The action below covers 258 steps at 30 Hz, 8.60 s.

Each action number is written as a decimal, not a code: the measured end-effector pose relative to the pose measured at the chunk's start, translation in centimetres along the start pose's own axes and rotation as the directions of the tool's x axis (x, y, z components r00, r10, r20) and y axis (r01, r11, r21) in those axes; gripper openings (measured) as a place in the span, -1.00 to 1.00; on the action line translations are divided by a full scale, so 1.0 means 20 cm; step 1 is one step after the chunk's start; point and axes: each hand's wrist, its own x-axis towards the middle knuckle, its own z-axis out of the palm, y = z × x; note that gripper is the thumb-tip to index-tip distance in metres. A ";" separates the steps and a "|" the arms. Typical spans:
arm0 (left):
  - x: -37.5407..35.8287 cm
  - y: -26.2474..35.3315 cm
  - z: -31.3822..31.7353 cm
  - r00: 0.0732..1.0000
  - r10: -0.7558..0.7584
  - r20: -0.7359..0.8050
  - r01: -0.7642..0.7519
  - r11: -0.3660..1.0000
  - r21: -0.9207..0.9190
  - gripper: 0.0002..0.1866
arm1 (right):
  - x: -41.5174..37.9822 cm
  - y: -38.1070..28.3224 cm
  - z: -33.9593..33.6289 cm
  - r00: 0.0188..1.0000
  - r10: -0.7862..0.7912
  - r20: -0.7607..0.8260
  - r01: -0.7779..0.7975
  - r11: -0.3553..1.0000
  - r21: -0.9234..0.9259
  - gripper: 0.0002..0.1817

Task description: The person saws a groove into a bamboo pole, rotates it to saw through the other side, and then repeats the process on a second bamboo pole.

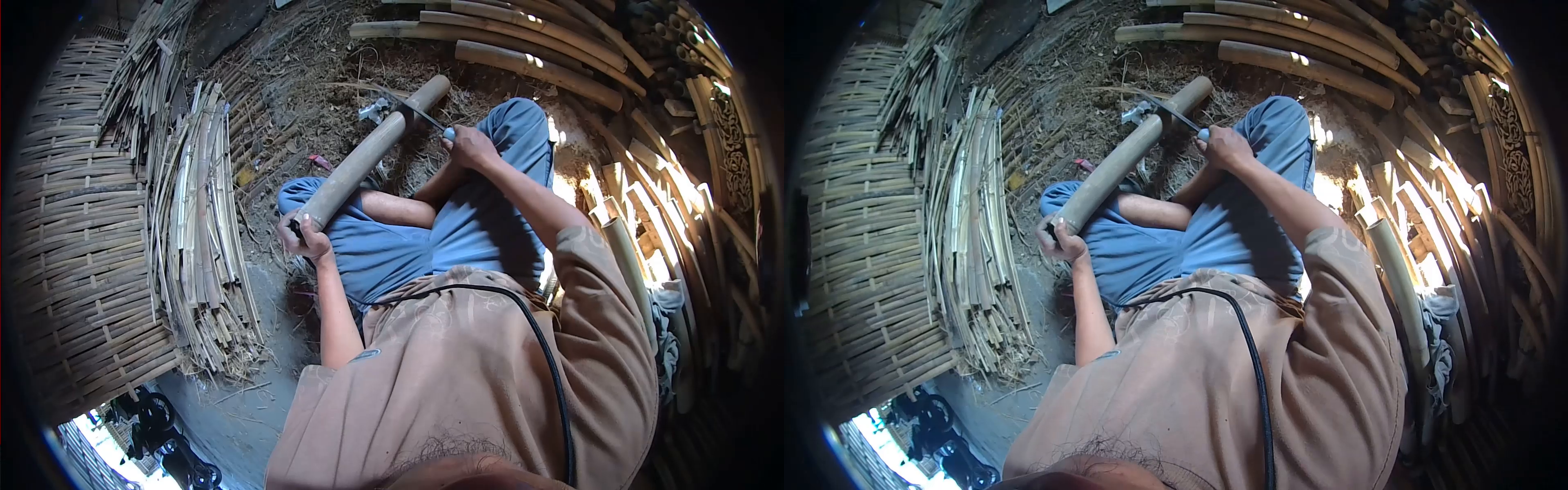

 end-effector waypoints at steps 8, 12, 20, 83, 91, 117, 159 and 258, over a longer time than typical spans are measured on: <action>0.00 0.01 0.02 1.000 0.017 -0.003 -0.017 0.999 -0.041 -0.73 | -0.24 -0.21 -0.08 0.960 -0.190 0.204 0.185 0.982 0.043 -0.60; -0.01 0.07 0.00 0.993 0.083 0.089 -0.089 0.994 0.066 -0.71 | 0.00 0.00 -0.02 1.000 0.029 0.004 -0.029 0.999 -0.018 -0.61; -0.01 0.01 0.00 0.997 0.065 0.038 -0.063 0.997 -0.050 -0.71 | -0.24 -0.21 -0.17 0.934 -0.306 0.184 0.307 0.951 0.022 -0.74; 0.01 -0.05 0.00 0.989 -0.151 -0.005 0.150 0.987 -0.056 -0.82 | 0.10 0.02 0.10 0.985 -0.049 0.167 0.054 0.998 -0.024 -0.76; 0.05 -0.07 0.00 0.974 -0.228 0.009 0.228 0.973 -0.025 -0.76 | 0.06 -0.10 0.02 0.959 -0.130 0.251 0.125 0.991 0.037 -0.74; 0.06 0.10 -0.07 0.804 -0.594 -0.012 0.594 0.804 0.015 -0.73 | -0.19 -0.06 0.04 0.977 -0.129 0.168 0.116 0.990 0.082 -0.65; -0.01 -0.02 -0.09 0.963 -0.259 0.068 0.249 0.959 0.135 -0.74 | 0.28 -0.07 0.13 0.952 0.208 0.227 -0.217 0.976 0.018 -0.68; 0.06 -0.18 -0.04 0.847 -0.532 0.000 0.531 0.846 0.042 -0.72 | 0.39 -0.08 0.29 0.979 0.142 0.148 -0.148 0.989 0.026 -0.72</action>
